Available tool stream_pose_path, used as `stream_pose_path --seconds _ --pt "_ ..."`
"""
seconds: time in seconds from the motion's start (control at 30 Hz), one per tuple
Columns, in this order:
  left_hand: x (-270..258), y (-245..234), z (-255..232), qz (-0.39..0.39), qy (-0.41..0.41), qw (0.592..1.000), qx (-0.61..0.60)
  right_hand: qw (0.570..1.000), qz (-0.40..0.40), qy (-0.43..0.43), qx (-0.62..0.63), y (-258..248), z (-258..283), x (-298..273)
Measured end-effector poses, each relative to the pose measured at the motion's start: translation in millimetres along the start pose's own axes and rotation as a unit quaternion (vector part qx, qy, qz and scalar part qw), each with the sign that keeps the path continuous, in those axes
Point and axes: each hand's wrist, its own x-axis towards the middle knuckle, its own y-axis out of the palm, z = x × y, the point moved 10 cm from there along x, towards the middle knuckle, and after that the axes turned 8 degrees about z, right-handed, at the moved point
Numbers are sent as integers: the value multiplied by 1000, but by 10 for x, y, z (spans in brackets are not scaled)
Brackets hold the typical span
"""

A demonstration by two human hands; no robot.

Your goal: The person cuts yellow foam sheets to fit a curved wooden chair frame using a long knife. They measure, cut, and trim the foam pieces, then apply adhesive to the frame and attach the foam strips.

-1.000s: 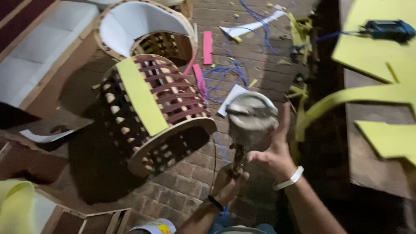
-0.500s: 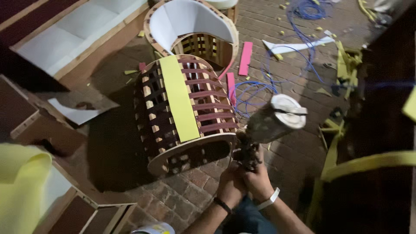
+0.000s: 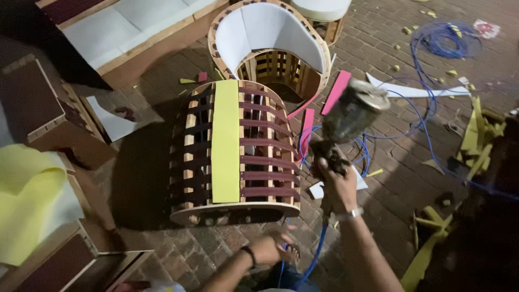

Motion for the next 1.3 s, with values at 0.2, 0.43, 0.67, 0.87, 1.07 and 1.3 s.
stream_pose_path --seconds 0.2,0.43,0.67,0.87,1.07,1.3 --pt "-752 20 1586 51 -526 758 -383 997 15 71 -34 -38 -403 897" --pt "-1103 -419 2211 -52 -593 670 -443 987 -3 36 -154 103 -778 1590" --pt "-1052 -593 3081 -28 -603 667 -436 988 -39 89 -118 314 -1092 1879" --pt "-829 -554 3665 12 -558 685 -469 986 -92 111 -88 517 -1016 1991" --pt "-750 -628 4002 27 -551 692 -466 985 -85 113 -97 701 -1012 2085" --pt "-918 -641 4103 48 -582 662 -470 992 -83 90 26 833 -1266 2343"
